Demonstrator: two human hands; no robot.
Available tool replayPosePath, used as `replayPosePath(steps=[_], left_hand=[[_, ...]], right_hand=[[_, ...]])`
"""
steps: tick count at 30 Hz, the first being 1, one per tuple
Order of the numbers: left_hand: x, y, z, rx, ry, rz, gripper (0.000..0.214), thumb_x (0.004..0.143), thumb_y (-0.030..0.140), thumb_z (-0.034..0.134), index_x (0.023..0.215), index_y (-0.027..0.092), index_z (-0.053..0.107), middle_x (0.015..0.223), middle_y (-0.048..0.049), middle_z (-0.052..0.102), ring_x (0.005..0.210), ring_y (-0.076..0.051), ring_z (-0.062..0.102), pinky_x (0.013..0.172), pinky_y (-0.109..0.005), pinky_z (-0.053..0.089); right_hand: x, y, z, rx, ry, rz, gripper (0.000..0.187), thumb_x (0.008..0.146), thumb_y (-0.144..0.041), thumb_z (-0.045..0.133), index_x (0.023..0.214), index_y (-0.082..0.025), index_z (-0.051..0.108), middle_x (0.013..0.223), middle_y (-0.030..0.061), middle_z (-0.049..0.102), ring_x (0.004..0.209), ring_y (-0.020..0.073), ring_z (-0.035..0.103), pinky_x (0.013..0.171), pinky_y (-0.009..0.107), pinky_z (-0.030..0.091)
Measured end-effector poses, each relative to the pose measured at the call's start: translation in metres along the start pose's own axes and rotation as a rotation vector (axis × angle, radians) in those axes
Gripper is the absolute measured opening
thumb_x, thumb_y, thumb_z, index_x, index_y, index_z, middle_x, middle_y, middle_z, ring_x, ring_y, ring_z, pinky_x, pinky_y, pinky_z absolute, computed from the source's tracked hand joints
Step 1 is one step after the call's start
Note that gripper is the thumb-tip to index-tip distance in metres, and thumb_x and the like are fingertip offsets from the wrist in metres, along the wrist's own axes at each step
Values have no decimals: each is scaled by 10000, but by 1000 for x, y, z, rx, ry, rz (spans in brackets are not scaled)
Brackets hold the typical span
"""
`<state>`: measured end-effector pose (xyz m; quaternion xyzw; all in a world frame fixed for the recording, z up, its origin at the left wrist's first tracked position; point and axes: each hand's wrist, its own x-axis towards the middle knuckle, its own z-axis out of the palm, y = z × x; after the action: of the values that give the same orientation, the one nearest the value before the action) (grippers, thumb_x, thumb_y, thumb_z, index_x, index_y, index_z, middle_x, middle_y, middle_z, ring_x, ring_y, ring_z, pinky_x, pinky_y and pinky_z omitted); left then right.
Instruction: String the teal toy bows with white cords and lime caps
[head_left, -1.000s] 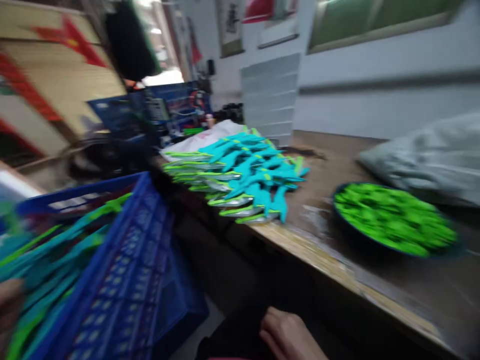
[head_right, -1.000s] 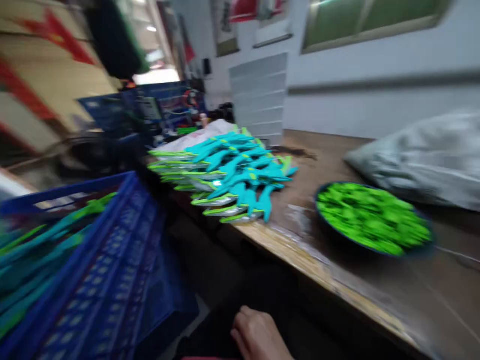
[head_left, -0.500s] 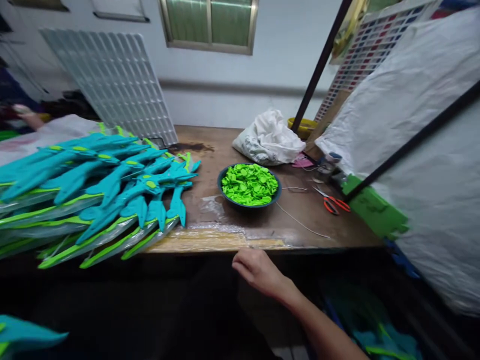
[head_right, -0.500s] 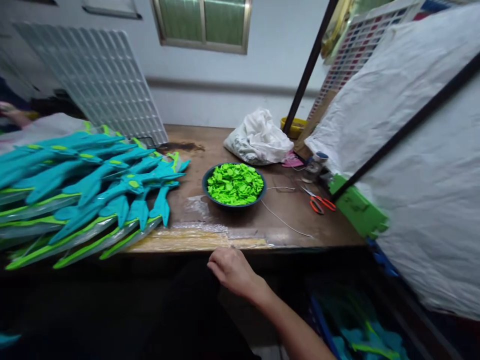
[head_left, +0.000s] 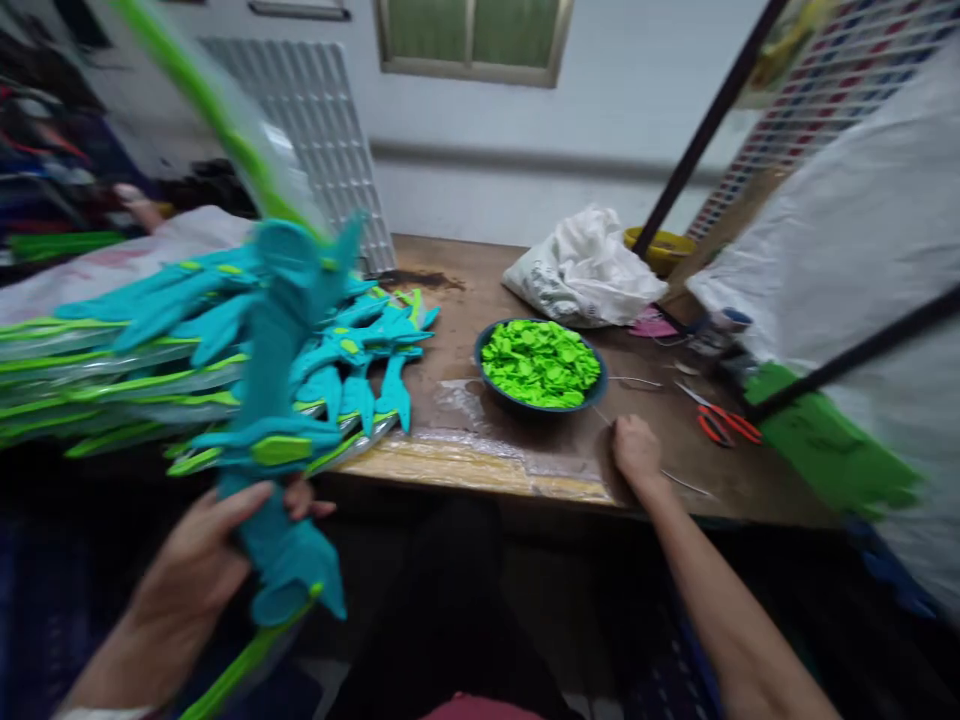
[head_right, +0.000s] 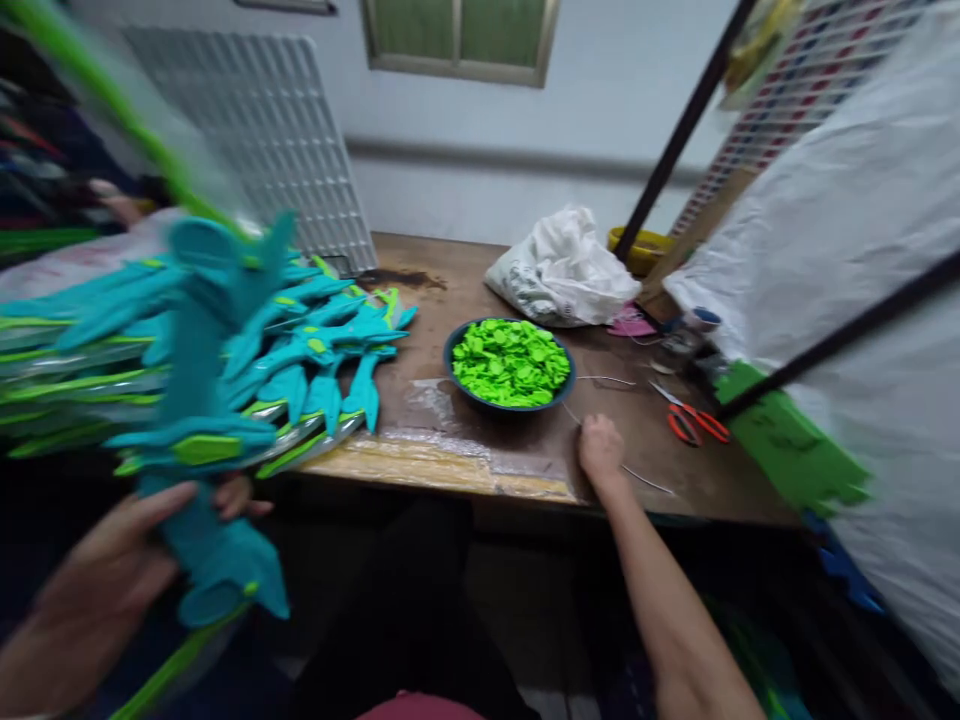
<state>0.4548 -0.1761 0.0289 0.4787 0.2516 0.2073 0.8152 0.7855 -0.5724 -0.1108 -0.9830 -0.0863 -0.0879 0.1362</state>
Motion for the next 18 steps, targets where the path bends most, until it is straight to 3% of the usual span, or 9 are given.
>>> replayPosePath(steps=[2, 5, 8, 10, 14, 16, 18], left_hand=[[3, -16, 9, 94, -174, 3, 244, 670, 234, 815, 877, 122, 752, 697, -88, 651, 675, -234, 609, 747, -480, 636], [9, -37, 15, 138, -354, -54, 309, 761, 382, 799, 899, 107, 777, 744, -111, 673, 753, -235, 642, 825, -408, 603], [13, -53, 10, 157, -433, -195, 384, 731, 437, 831, 925, 107, 801, 756, -111, 693, 731, -222, 658, 723, -324, 574], [16, -61, 8, 146, -487, -306, 397, 713, 443, 848, 947, 123, 813, 794, -112, 715, 697, -205, 652, 655, -297, 555], [31, -79, 17, 167, -705, -421, 513, 759, 456, 810, 1146, 120, 788, 1078, -195, 755, 743, -198, 660, 626, -263, 524], [40, -93, 26, 188, -777, -468, 566, 760, 447, 807, 1239, 150, 755, 1270, -205, 706, 895, -245, 694, 693, -276, 537], [48, -107, 34, 242, -801, -488, 570, 730, 452, 827, 1215, 158, 768, 1256, -193, 714, 967, -277, 697, 743, -295, 543]], right_hand=[[6, 1, 1, -12, -16, 7, 375, 926, -5, 299, 1000, 63, 660, 1087, 387, 609, 1046, 421, 604, 826, 461, 442], [3, 5, -5, 6, -26, 19, 348, 891, 2, 310, 928, 49, 653, 1051, 406, 604, 1032, 438, 603, 807, 462, 430], [-17, 5, -17, 91, -15, 54, 297, 885, -43, 334, 879, 0, 627, 993, 384, 610, 962, 411, 620, 770, 447, 434], [-43, -5, -23, 211, -36, 58, 255, 906, -111, 351, 878, -62, 599, 892, 299, 633, 832, 341, 633, 717, 410, 448], [-117, -64, -23, 579, -202, -119, 231, 978, -318, 376, 895, -191, 550, 764, 76, 629, 663, 194, 578, 634, 293, 467], [-154, -105, -19, 744, -272, -221, 272, 990, -415, 414, 883, -215, 563, 780, 35, 621, 698, 171, 568, 652, 267, 461], [-184, -142, -13, 929, -352, -321, 264, 985, -411, 442, 882, -219, 590, 791, 22, 628, 714, 161, 564, 684, 268, 453]])
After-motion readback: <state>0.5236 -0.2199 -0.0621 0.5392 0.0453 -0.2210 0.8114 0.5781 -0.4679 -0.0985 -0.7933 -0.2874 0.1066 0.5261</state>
